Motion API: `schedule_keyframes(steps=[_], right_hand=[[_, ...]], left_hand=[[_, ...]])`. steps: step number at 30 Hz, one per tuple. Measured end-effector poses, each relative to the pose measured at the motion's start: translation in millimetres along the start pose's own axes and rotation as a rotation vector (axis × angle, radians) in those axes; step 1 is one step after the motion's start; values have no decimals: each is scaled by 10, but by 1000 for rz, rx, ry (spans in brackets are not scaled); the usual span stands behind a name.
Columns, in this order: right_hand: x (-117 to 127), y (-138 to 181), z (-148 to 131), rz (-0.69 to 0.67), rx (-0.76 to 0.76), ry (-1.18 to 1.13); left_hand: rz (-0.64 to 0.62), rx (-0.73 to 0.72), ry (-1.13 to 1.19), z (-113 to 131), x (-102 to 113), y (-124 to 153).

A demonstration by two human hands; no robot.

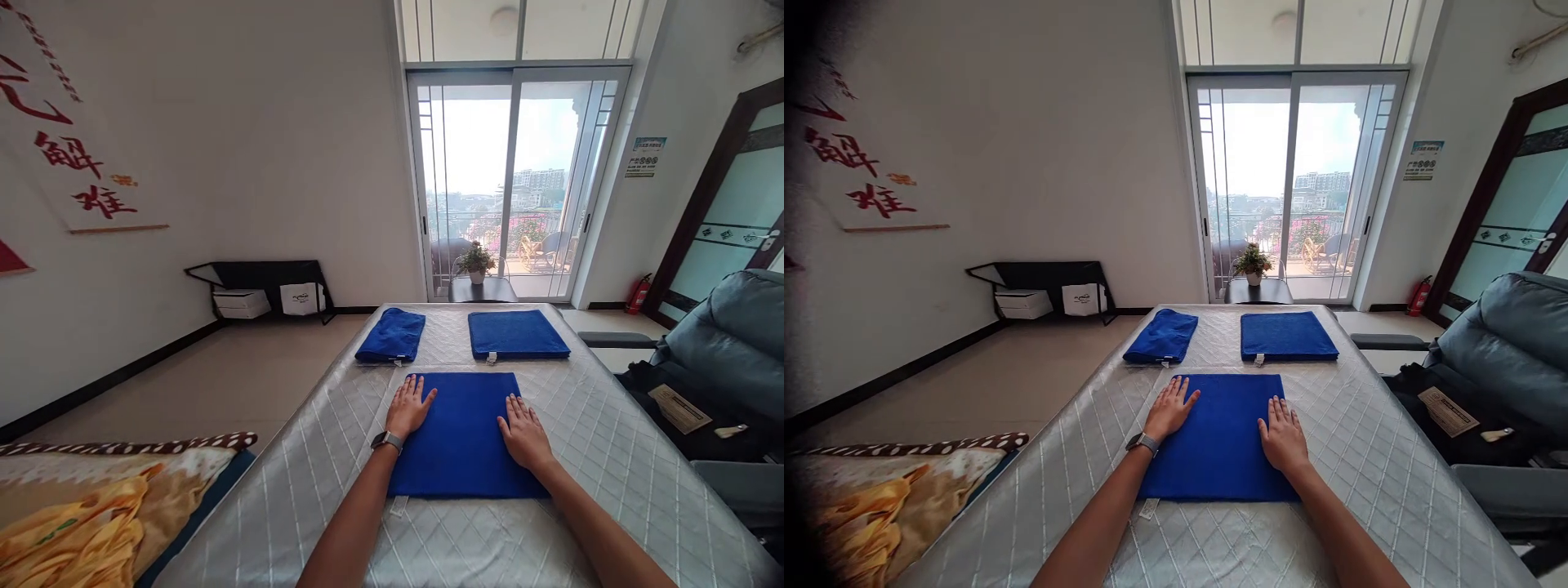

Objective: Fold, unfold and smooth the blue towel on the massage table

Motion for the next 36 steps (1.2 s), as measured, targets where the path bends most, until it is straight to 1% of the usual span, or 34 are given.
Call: schedule_keyframes(steps=[4,6,8,9,10,12,14,15,16,17,18,19,21,23,27,30,32,34,36], right_hand=[[24,0,-12,-8,-2,-25],[28,1,-14,-8,-2,-33],[29,0,-16,-9,-4,-38],[29,-1,-16,-8,-6,-41],[27,-2,-16,-5,-6,-42],[18,-1,-9,5,-2,-39],[-2,3,6,18,15,-20],[-17,6,15,24,29,-6],[-33,9,26,30,43,9],[-48,10,35,35,56,23],[-61,9,43,39,66,35],[-70,6,48,42,67,41],[-75,-7,50,43,52,32],[-66,-22,39,42,34,7],[-47,-36,19,50,25,-24],[-54,-35,24,53,26,-25],[-60,-35,28,54,29,-25],[-64,-37,32,53,32,-26],[-65,-38,39,54,28,-28]], left_hand=[[-47,22,-29,-23,23,-44],[-47,110,-49,-18,63,-71],[-4,181,-58,84,109,-75],[18,172,-50,197,121,-63],[29,124,-34,356,119,-38],[9,-72,30,792,68,58],[-44,-338,88,1302,-22,215],[-49,-455,113,1538,-60,304],[-41,-525,141,1732,-89,384],[-37,-572,160,1881,-108,453],[-39,-587,172,1975,-116,504],[-44,-577,178,2013,-112,536],[-65,-516,165,1936,-73,554],[-82,-435,131,1701,-9,539],[-100,-293,55,1024,110,558],[-112,-184,8,509,147,689],[-113,-121,-14,226,148,814],[-99,-88,-22,30,139,934],[-76,-81,-15,-72,127,1024]])
Point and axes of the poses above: each hand's wrist, its own y-axis away from the middle knuckle, its own x-axis out of the back of the hand, z = x × y, the point moved 3 cm from there along -y, towards the middle knuckle, and after that the axes turned 2 degrees about -z, right-handed, at the moved point
